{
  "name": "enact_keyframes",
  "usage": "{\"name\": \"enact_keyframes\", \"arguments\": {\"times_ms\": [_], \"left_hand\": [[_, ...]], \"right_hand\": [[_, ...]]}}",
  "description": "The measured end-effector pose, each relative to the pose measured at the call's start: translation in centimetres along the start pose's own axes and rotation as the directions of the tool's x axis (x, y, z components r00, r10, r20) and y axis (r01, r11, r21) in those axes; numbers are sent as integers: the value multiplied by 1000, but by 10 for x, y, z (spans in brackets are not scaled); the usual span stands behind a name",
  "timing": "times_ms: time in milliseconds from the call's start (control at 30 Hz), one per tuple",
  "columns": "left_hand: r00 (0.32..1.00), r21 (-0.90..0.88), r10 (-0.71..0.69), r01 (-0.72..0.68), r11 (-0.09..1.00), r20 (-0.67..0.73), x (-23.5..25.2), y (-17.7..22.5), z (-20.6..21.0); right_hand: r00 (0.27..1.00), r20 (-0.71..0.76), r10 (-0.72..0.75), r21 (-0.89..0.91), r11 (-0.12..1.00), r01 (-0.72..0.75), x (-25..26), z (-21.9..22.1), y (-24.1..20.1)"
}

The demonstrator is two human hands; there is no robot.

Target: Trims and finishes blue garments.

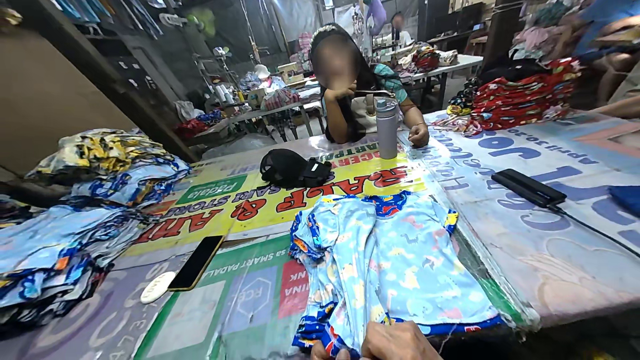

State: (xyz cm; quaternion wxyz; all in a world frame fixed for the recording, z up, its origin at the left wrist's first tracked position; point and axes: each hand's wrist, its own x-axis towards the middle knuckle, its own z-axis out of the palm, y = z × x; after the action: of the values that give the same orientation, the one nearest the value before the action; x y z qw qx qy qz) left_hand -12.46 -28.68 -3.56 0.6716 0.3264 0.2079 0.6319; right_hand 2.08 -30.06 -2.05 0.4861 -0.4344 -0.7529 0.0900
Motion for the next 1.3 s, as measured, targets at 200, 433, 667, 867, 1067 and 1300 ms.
{"name": "enact_keyframes", "arguments": {"times_ms": [200, 433, 667, 867, 1067, 1300], "left_hand": [[1000, -64, -17, 16, 998, -9, 2, 2, 8], [992, -75, -54, 45, 996, -116, 15, 12, 23], [978, -266, -141, 97, 959, -152, 23, 19, 34], [993, -175, -21, 1, 985, -115, 18, 18, 37], [994, -99, 62, -70, 993, -86, 14, 17, 43], [993, -26, 93, -95, 995, -66, 11, 13, 46]], "right_hand": [[997, -29, -69, -49, 996, 68, 3, -7, -3], [997, -66, 44, -161, 986, -54, 6, -24, -6], [988, -76, 134, -18, 991, -136, 6, -41, 8], [994, -91, 65, 72, 996, -58, 7, -39, 7], [989, -143, 26, 124, 992, -9, 14, -34, 4], [984, -179, 21, 192, 981, 14, 15, -32, 7]]}}
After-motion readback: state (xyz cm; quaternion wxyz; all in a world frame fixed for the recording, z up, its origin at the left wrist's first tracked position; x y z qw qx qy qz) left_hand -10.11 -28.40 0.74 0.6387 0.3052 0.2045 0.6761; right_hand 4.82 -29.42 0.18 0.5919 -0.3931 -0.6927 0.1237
